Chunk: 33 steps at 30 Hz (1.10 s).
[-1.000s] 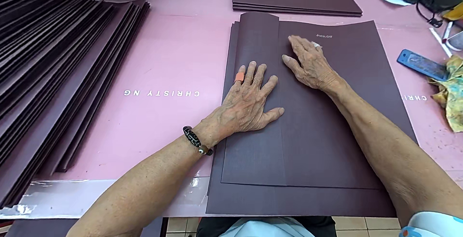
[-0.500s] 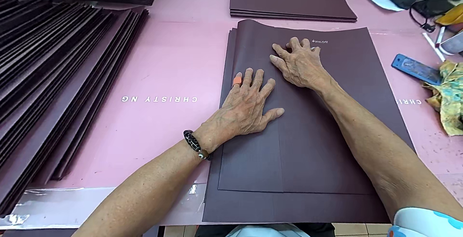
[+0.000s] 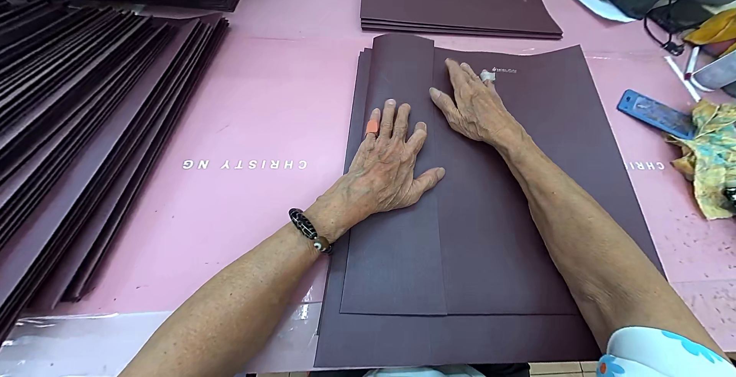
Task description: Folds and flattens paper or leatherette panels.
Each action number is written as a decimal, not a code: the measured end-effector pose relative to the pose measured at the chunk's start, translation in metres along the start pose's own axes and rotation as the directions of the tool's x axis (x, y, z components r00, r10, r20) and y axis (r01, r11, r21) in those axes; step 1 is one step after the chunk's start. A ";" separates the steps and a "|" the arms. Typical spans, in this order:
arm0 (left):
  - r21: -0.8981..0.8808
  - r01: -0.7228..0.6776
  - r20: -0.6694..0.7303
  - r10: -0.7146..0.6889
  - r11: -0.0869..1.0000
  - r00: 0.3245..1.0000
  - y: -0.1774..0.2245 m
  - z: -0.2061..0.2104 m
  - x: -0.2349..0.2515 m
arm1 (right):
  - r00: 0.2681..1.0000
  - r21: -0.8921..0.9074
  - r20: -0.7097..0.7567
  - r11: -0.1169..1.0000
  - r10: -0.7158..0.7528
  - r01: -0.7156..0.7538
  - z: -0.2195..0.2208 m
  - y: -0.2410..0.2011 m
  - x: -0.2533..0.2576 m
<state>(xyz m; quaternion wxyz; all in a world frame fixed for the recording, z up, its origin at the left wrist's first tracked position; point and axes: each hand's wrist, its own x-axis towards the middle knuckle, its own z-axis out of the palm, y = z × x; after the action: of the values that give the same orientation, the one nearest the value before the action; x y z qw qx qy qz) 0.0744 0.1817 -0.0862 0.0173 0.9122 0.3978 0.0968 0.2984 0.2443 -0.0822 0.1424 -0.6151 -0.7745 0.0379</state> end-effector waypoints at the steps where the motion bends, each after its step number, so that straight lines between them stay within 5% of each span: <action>1: -0.001 0.017 0.011 -0.017 1.000 1.000 0.001 0.000 0.000 | 1.000 0.023 -0.008 0.999 0.029 -0.029 -0.001 -0.001 0.000; 6: 0.008 0.068 0.058 -0.069 0.998 0.996 0.003 -0.004 0.000 | 0.992 0.025 0.033 0.992 0.123 -0.124 -0.006 -0.008 0.003; 20: 0.024 0.073 0.053 -0.075 0.997 0.996 0.003 0.000 0.000 | 0.971 -0.202 0.206 0.976 0.121 -0.078 -0.021 -0.022 0.019; 33: 0.053 0.055 0.035 -0.057 0.997 0.998 0.003 0.002 0.000 | 0.969 -0.253 0.205 0.964 0.138 -0.084 -0.025 -0.027 0.025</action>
<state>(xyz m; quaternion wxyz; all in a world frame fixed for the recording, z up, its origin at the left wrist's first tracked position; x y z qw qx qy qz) 0.0766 0.1796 -0.0877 0.0034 0.9024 0.4254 0.0693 0.2741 0.2589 -0.0477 -0.0231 -0.6626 -0.7483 0.0189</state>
